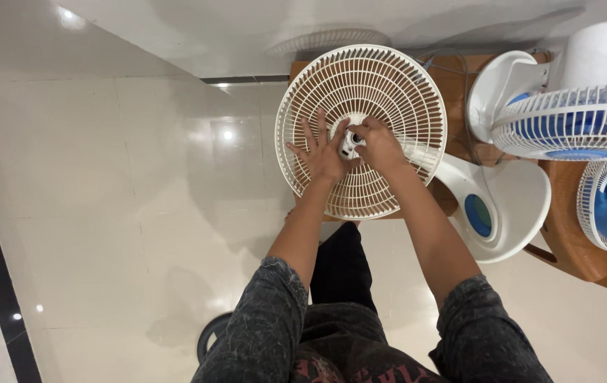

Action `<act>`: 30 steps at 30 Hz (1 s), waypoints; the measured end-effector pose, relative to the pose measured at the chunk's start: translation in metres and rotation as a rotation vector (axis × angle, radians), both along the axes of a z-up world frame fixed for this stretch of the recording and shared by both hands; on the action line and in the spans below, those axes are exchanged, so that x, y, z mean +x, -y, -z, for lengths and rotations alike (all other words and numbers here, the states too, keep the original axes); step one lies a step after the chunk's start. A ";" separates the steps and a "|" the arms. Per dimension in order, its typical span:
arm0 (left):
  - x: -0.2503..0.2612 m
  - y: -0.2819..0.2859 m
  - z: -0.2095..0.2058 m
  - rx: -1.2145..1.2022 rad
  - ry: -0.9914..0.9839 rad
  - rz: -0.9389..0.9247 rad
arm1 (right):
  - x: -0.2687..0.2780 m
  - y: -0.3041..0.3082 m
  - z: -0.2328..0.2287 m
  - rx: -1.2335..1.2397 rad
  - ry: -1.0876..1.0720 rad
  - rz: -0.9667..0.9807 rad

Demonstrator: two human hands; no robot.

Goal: The person assembles a small electric fan by hand. They place the fan blade onto the motor shaft, secure it with the central nut, and then attach the rear grille to complete the assembly.

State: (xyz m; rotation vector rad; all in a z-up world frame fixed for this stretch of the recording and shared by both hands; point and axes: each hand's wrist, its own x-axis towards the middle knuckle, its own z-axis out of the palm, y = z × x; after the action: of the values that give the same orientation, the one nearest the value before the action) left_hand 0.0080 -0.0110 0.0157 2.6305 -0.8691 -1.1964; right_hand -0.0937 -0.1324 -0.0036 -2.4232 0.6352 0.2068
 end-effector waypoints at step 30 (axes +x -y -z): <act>0.000 0.000 -0.002 0.035 0.006 0.022 | 0.001 0.005 0.003 -0.032 0.025 -0.217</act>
State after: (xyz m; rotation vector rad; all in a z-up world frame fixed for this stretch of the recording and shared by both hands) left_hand 0.0082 -0.0114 0.0177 2.6597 -0.8887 -1.2212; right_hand -0.0926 -0.1377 -0.0063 -2.5199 0.3660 0.2558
